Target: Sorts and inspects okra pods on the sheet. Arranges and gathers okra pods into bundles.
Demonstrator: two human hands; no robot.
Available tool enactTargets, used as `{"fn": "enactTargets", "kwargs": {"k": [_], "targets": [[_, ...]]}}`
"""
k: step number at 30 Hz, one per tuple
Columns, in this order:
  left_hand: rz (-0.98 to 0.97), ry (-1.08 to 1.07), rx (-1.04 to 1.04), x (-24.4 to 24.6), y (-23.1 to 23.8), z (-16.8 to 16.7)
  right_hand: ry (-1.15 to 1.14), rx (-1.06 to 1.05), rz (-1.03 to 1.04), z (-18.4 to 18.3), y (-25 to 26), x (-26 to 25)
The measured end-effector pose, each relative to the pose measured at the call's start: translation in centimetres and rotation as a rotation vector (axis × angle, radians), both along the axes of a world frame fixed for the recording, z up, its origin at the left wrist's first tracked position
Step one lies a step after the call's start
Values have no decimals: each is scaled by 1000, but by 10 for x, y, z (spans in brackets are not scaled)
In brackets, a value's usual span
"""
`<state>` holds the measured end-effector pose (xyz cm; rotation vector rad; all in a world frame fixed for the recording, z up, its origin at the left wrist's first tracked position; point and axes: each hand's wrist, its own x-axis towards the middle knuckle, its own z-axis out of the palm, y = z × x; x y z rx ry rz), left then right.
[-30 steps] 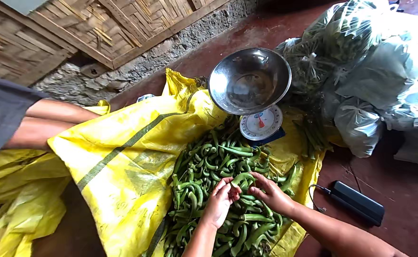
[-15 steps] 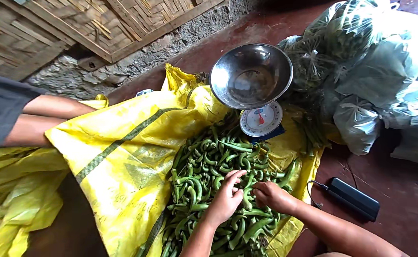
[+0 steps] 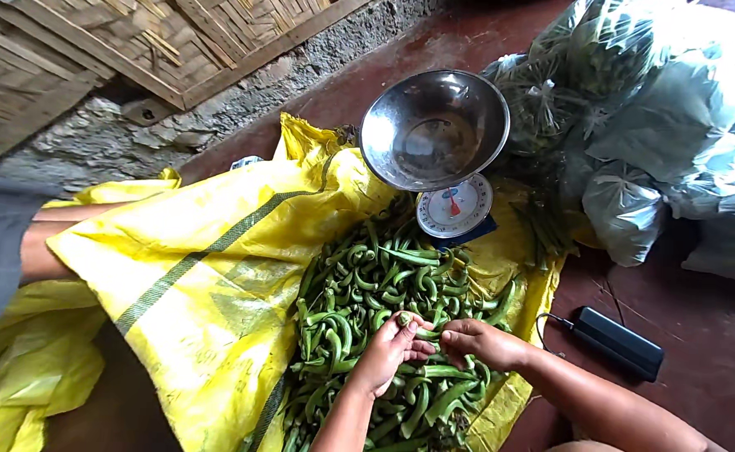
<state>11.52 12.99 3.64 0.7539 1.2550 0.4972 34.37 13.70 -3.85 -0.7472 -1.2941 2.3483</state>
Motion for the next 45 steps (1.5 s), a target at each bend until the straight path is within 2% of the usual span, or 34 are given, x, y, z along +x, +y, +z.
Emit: {"fn": "enactTargets", "kwargs": {"k": [5, 8, 11, 13, 16, 20, 22, 24, 26, 28, 30, 31, 33, 35, 37, 40, 45], "targets": [[59, -61, -63, 2, -1, -4, 77, -92, 3, -1, 1, 4], [36, 40, -62, 6, -1, -5, 27, -82, 26, -3, 0, 1], [-100, 261, -32, 12, 3, -10, -241, 151, 51, -4, 5, 9], [-204, 369, -4, 11, 5, -17, -442, 256, -4, -4, 12, 23], [-170, 378, 2, 3, 5, -23, -656, 226, -219, -14, 31, 57], [-80, 360, -15, -5, 5, -28, -791, 163, -508, -26, 57, 107], [-58, 390, -5, -5, 5, -29, -961, 194, -538, -31, 66, 125], [-116, 523, 73, -4, 5, -28, -1179, 219, -461, -24, 71, 133], [-314, 789, 239, -1, 7, -24, -1279, 287, -424, -14, 68, 129], [-562, 1036, 437, 6, 6, -22, -1204, 399, -420, -9, 58, 119], [-737, 1127, 630, 14, 0, -31, -1042, 510, -344, -14, 46, 105], [-832, 1116, 644, 19, -4, -36, -963, 575, -280, -20, 39, 96], [-1069, 1054, 477, 32, -9, -45, -860, 658, -93, -31, 24, 76], [-1193, 1037, 379, 35, -12, -62, -871, 675, 185, -38, 11, 58], [-1192, 1082, 356, 27, -10, -71, -954, 661, 359, -47, 0, 46], [-1070, 1184, 387, 8, -3, -70, -1014, 720, 277, -62, -4, 47], [-931, 1323, 324, -24, 11, -63, -1019, 695, 228, -56, 15, 61]]}}
